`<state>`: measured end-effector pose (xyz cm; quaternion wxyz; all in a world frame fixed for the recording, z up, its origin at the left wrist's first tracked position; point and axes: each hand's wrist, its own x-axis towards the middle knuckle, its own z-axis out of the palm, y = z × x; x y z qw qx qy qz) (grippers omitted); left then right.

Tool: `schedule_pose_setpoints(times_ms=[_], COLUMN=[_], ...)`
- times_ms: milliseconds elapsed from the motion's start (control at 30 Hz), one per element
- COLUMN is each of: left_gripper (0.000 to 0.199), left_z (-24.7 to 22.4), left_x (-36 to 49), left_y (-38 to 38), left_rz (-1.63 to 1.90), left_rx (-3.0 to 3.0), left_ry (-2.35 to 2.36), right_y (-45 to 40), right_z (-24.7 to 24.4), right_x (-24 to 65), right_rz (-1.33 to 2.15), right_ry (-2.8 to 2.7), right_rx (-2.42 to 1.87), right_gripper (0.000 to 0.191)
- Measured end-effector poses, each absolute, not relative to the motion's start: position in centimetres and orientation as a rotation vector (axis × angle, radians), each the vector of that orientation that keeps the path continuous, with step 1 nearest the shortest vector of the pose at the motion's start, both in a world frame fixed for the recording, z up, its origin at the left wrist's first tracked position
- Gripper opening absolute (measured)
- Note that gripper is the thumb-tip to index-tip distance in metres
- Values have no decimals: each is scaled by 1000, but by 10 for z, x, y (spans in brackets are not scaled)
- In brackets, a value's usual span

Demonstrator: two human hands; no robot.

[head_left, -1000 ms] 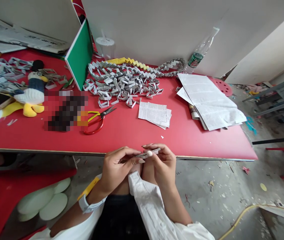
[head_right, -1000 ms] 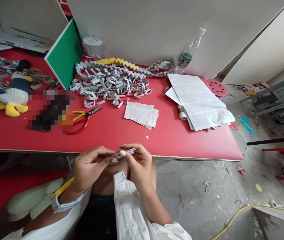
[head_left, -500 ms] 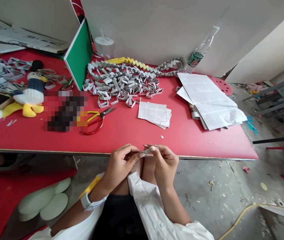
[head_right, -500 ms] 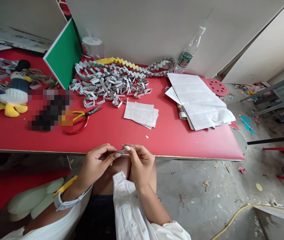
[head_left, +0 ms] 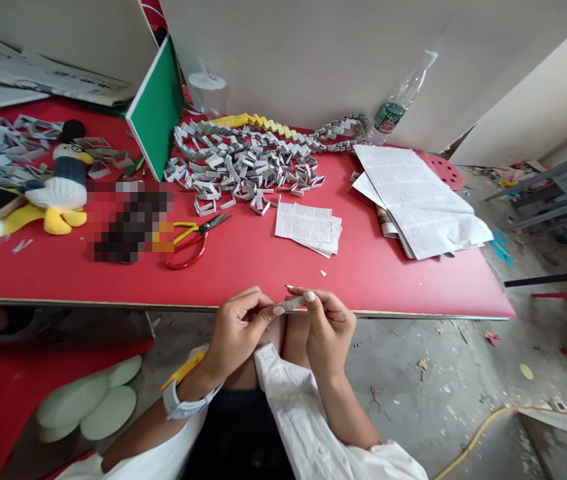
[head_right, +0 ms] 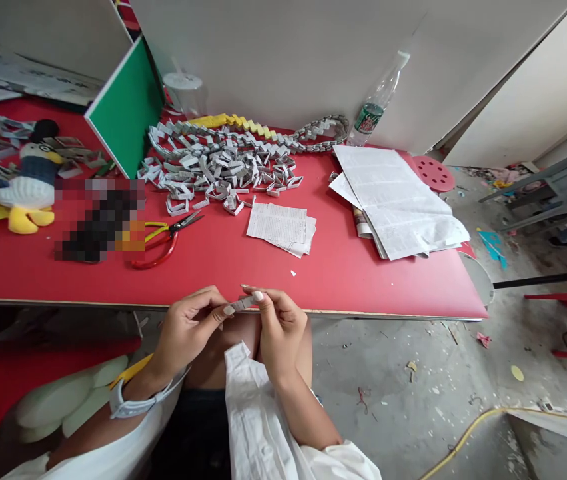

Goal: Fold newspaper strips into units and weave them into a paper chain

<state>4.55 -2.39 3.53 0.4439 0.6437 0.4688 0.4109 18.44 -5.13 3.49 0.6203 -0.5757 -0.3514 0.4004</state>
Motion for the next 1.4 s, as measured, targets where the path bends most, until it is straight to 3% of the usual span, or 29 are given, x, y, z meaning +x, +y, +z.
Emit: schedule_pose_setpoints(times_ms=[133,300,367,500,600,700,867,1033,1267,1400], left_gripper=[23,32,38,30,51,45,31,34,24,38], left_z=[33,26,24,25,31,38,39,32,36,34], left_x=[46,45,44,40,36,37,34,21,21,19], left_y=[-23,-23,-23,-23,-22,-22,-25,-24,-16,-15], left_rz=[1044,930,891,972,1172,1317,1410,1272,1250,1154], left_rx=[1433,1098,1075,1456,1911,2157,2108,2177,2094,2057], left_ry=[1077,930,841,914,999,933,846,726,588,521], right_y=[-51,-38,-34,-33,-35,-36,-38,-44,-48,-50], right_z=[31,30,29,29,32,34,39,44,51,51], right_x=[191,210,214,217,220,222,219,208,202,201], right_rz=[992,1257,1261,1124,1046,1022,1099,1170,1202,1248], right_ry=[-826,-1176,-1275,-1299,-1397,-1462,-1351,-1129,-1003,-929], right_rx=[-1174,-875,-850,-899,-962,-959,-935,-998,-1087,-1073], right_gripper=[12,35,27,14,20,24,19,13,20,21])
